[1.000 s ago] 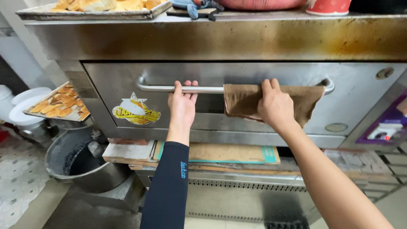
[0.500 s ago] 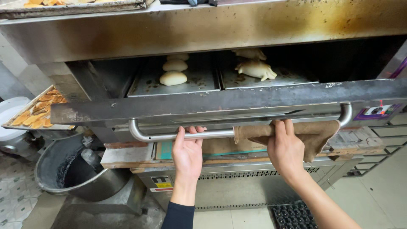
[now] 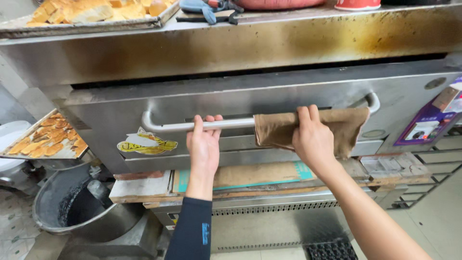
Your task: The person removes trays of baked goods from an oven, fries donuts in a pan using chopsticks, and then organizes frozen food items from a chest freezer.
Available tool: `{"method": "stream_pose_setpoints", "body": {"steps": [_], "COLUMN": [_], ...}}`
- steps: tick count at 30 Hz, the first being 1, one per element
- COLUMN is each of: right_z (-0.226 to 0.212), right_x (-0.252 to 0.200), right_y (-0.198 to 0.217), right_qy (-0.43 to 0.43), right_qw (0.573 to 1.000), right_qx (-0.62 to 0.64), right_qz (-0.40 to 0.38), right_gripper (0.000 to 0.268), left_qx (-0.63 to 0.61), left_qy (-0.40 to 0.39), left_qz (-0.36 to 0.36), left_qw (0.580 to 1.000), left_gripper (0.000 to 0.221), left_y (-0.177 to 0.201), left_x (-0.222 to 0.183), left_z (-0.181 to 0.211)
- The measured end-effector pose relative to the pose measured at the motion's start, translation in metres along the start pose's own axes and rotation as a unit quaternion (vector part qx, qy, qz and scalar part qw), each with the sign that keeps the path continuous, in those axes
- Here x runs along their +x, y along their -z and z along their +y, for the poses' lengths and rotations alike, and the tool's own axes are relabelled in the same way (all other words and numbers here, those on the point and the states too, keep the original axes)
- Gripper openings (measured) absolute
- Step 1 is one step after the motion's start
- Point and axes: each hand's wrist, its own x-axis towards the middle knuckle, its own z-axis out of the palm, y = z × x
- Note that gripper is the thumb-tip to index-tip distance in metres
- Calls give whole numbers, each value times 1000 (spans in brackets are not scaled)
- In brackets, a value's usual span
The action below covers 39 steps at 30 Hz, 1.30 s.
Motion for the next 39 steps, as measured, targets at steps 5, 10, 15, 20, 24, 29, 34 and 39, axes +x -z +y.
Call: {"method": "stream_pose_setpoints", "body": {"steps": [5,10,15,20,24,29,34,39], "right_z": [13,14,-8,-41,-66,-107,-136,-146], "right_x": [32,58,89,153,223,316,355,362], "right_y": [-4,22,55,67,51,-1,-42,-43], "right_qy": [17,46,93,142,287,258,117,105], "right_qw": [999,995,983,962,930,964,957,944], "right_qx": [5,40,137,232,229,-15,-156,-172], "right_qz": [-35,-78,-76,-38,13,-56,-213,-260], "right_gripper": [39,42,25,21,18,40,51,47], "left_qx": [20,42,90,405,597,670,724,733], "left_qy": [-7,-7,4,127,87,-139,-275,-313], "left_qz": [8,20,17,72,46,-78,-173,-249], "left_qw": [1000,999,996,903,796,725,609,549], "left_gripper": [22,19,22,46,41,29,25,21], "left_y": [-4,-8,-13,-23,-49,-113,-172,-192], "left_x": [44,56,55,36,29,30,64,131], "left_z": [-7,-7,-1,37,82,138,181,192]}}
